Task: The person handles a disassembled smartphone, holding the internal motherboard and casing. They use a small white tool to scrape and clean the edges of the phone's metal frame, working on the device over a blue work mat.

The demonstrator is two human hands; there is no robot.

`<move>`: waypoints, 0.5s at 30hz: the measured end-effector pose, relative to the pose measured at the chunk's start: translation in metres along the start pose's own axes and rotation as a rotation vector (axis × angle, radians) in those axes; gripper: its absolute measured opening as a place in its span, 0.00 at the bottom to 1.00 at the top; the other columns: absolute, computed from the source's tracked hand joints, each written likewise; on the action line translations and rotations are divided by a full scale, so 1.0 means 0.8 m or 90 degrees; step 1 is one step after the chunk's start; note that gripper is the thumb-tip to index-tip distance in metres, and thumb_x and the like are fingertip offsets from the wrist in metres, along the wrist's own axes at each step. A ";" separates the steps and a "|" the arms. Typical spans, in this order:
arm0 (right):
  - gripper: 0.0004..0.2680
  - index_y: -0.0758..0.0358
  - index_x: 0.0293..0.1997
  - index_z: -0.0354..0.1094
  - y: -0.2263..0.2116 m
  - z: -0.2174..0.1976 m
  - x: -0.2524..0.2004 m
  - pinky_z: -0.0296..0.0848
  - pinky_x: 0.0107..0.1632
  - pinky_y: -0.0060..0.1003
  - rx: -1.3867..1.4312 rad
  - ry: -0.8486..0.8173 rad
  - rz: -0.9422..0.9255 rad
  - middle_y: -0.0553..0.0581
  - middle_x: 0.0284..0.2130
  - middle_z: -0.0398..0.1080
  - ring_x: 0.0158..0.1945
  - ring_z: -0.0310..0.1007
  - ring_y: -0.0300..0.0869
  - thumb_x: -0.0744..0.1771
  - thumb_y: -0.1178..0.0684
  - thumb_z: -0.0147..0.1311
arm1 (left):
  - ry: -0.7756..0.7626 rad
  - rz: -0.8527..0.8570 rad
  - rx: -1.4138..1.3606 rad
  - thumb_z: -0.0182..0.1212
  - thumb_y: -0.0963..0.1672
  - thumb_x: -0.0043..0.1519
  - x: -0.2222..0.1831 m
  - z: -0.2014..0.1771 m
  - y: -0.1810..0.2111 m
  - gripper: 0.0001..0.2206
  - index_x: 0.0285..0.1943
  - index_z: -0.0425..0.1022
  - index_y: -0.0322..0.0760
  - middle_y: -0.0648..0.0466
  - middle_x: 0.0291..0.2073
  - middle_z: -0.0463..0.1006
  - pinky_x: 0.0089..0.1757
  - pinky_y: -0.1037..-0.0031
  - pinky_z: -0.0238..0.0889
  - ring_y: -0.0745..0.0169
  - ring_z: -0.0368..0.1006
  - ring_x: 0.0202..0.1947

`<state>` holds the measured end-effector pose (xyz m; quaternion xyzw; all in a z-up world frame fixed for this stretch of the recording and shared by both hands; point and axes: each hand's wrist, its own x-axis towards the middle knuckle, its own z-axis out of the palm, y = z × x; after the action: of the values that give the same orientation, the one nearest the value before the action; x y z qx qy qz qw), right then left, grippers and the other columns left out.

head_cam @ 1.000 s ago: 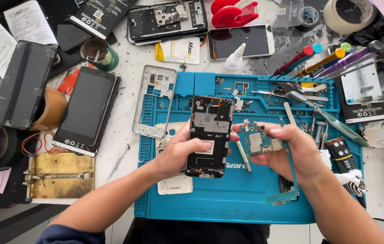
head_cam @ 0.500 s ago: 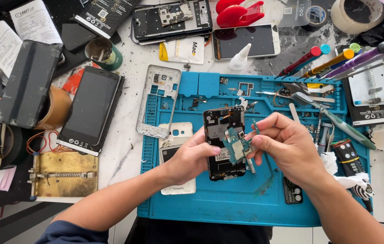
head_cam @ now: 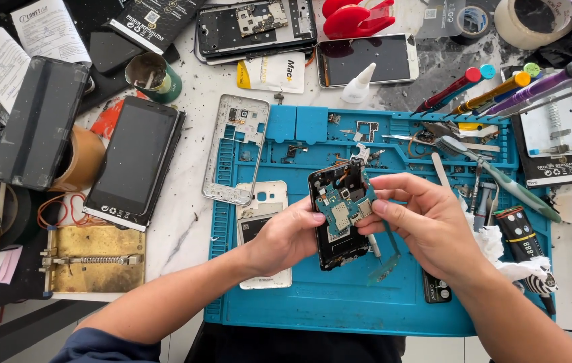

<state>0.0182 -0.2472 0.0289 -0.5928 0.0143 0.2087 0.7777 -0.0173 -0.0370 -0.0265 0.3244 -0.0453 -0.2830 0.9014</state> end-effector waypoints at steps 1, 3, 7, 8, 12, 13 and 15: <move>0.12 0.77 0.54 0.68 0.000 0.001 0.000 0.86 0.37 0.50 0.001 0.001 0.000 0.70 0.34 0.74 0.32 0.82 0.54 0.65 0.66 0.51 | -0.001 -0.001 0.000 0.42 0.42 0.63 -0.001 0.001 -0.001 0.26 0.73 0.57 0.29 0.36 0.53 0.72 0.52 0.52 0.69 0.46 0.73 0.53; 0.12 0.76 0.53 0.68 -0.001 0.004 0.000 0.86 0.38 0.49 0.004 0.009 0.001 0.69 0.34 0.74 0.33 0.82 0.53 0.65 0.66 0.51 | 0.007 -0.001 0.001 0.43 0.42 0.63 -0.002 0.004 -0.003 0.25 0.72 0.58 0.29 0.38 0.53 0.73 0.53 0.53 0.68 0.49 0.72 0.53; 0.12 0.76 0.54 0.67 0.002 0.003 0.001 0.85 0.39 0.49 0.002 0.018 0.006 0.70 0.34 0.74 0.33 0.81 0.53 0.65 0.65 0.51 | 0.004 0.002 0.005 0.43 0.41 0.64 -0.003 0.007 -0.002 0.25 0.73 0.57 0.30 0.39 0.53 0.73 0.53 0.55 0.68 0.50 0.72 0.54; 0.12 0.76 0.54 0.67 0.002 0.003 0.001 0.85 0.39 0.50 0.002 0.018 0.012 0.70 0.35 0.73 0.34 0.81 0.53 0.66 0.65 0.51 | -0.002 0.003 0.010 0.43 0.42 0.65 -0.003 0.007 -0.002 0.25 0.73 0.57 0.29 0.39 0.53 0.72 0.54 0.54 0.68 0.50 0.71 0.55; 0.12 0.75 0.54 0.67 0.005 0.002 0.002 0.85 0.40 0.50 0.004 0.022 0.018 0.69 0.35 0.73 0.34 0.81 0.52 0.66 0.64 0.50 | -0.003 0.007 0.017 0.43 0.43 0.66 -0.003 0.010 0.000 0.24 0.73 0.56 0.29 0.40 0.55 0.71 0.56 0.55 0.67 0.52 0.71 0.56; 0.12 0.75 0.54 0.67 0.006 0.002 0.002 0.85 0.40 0.50 0.004 0.023 0.018 0.69 0.35 0.73 0.34 0.81 0.52 0.66 0.64 0.50 | -0.003 0.007 0.017 0.43 0.43 0.66 -0.003 0.011 0.002 0.24 0.73 0.56 0.29 0.40 0.55 0.71 0.56 0.55 0.67 0.52 0.71 0.56; 0.11 0.74 0.54 0.66 0.007 0.002 0.002 0.85 0.40 0.49 0.005 0.027 0.020 0.69 0.35 0.73 0.34 0.81 0.52 0.66 0.64 0.50 | -0.005 0.012 0.026 0.43 0.43 0.66 -0.004 0.013 0.005 0.24 0.73 0.57 0.29 0.39 0.54 0.71 0.55 0.55 0.67 0.51 0.71 0.55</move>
<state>0.0173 -0.2444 0.0238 -0.5940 0.0407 0.2086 0.7759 -0.0209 -0.0385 -0.0155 0.3414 -0.0575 -0.2750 0.8969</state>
